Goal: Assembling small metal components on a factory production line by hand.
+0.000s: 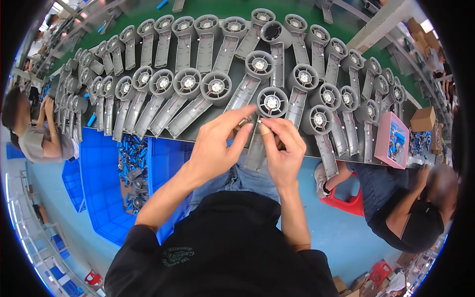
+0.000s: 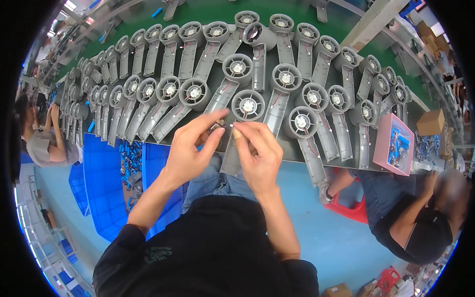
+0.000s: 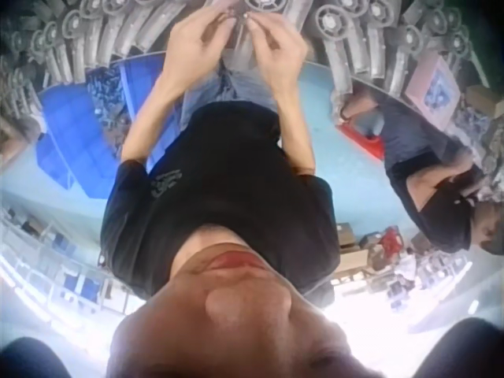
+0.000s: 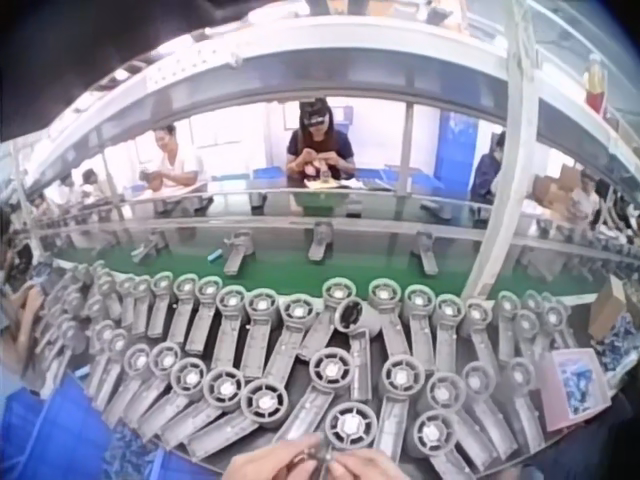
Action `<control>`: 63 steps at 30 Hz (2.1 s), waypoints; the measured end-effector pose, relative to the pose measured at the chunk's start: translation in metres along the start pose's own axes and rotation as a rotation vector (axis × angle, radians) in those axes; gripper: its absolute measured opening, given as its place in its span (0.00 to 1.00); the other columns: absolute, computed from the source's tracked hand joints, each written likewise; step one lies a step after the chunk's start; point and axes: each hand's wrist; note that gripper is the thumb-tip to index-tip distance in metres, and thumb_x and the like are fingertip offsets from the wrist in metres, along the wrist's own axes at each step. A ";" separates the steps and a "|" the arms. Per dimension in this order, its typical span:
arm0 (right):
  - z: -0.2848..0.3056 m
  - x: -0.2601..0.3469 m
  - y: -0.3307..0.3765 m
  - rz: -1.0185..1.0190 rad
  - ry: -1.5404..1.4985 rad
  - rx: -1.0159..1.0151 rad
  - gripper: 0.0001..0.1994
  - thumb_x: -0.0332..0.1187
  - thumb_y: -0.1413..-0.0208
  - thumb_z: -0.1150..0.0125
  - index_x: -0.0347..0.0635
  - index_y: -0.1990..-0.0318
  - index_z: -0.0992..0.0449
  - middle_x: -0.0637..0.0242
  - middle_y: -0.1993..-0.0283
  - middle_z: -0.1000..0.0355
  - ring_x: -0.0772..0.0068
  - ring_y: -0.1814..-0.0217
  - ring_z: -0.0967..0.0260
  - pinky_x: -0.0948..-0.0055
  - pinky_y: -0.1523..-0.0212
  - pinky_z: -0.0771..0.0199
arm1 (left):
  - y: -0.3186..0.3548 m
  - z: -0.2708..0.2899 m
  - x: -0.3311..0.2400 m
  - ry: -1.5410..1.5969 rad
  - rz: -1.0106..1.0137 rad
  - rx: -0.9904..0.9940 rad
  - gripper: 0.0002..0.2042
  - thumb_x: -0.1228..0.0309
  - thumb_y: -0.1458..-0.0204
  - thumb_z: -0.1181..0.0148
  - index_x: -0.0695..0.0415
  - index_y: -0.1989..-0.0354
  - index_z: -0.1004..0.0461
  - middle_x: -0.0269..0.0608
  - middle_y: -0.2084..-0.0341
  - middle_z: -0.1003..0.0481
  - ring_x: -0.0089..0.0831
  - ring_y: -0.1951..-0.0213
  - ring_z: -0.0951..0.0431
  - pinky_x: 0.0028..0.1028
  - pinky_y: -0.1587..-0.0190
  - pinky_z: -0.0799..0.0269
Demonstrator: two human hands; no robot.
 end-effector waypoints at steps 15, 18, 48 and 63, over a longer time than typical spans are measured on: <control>-0.001 0.001 0.000 -0.065 0.012 0.028 0.06 0.19 0.49 0.34 0.34 0.63 0.21 0.69 0.63 0.28 0.92 0.79 0.43 0.86 0.80 0.46 | 0.004 -0.008 0.013 -0.163 -0.189 -0.072 0.16 0.81 0.56 0.35 0.62 0.56 0.22 0.43 0.71 0.26 0.37 0.70 0.24 0.31 0.68 0.28; -0.002 0.000 -0.002 -0.068 0.002 -0.006 0.06 0.21 0.50 0.32 0.35 0.64 0.21 0.69 0.65 0.26 0.89 0.82 0.42 0.83 0.82 0.45 | 0.004 -0.006 0.012 -0.142 -0.214 0.002 0.17 0.82 0.54 0.37 0.63 0.52 0.23 0.44 0.70 0.27 0.39 0.69 0.25 0.33 0.67 0.29; 0.003 0.008 0.002 0.153 0.339 0.018 0.10 0.21 0.53 0.29 0.36 0.63 0.22 0.65 0.64 0.26 0.79 0.76 0.32 0.80 0.76 0.33 | -0.005 0.018 0.014 -0.093 -0.214 0.263 0.14 0.83 0.48 0.44 0.68 0.52 0.26 0.49 0.70 0.28 0.44 0.68 0.27 0.34 0.65 0.30; 0.026 0.066 -0.112 -0.191 0.567 0.232 0.12 0.36 0.38 0.41 0.33 0.64 0.21 0.75 0.81 0.35 0.87 0.85 0.41 0.80 0.88 0.42 | -0.135 0.033 -0.003 0.712 0.158 0.146 0.12 0.75 0.44 0.53 0.64 0.56 0.25 0.35 0.82 0.29 0.22 0.79 0.28 0.23 0.74 0.37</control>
Point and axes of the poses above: each hand's wrist, its own y-axis away from the middle knuckle, its own z-axis out of the back of the hand, x = y × z
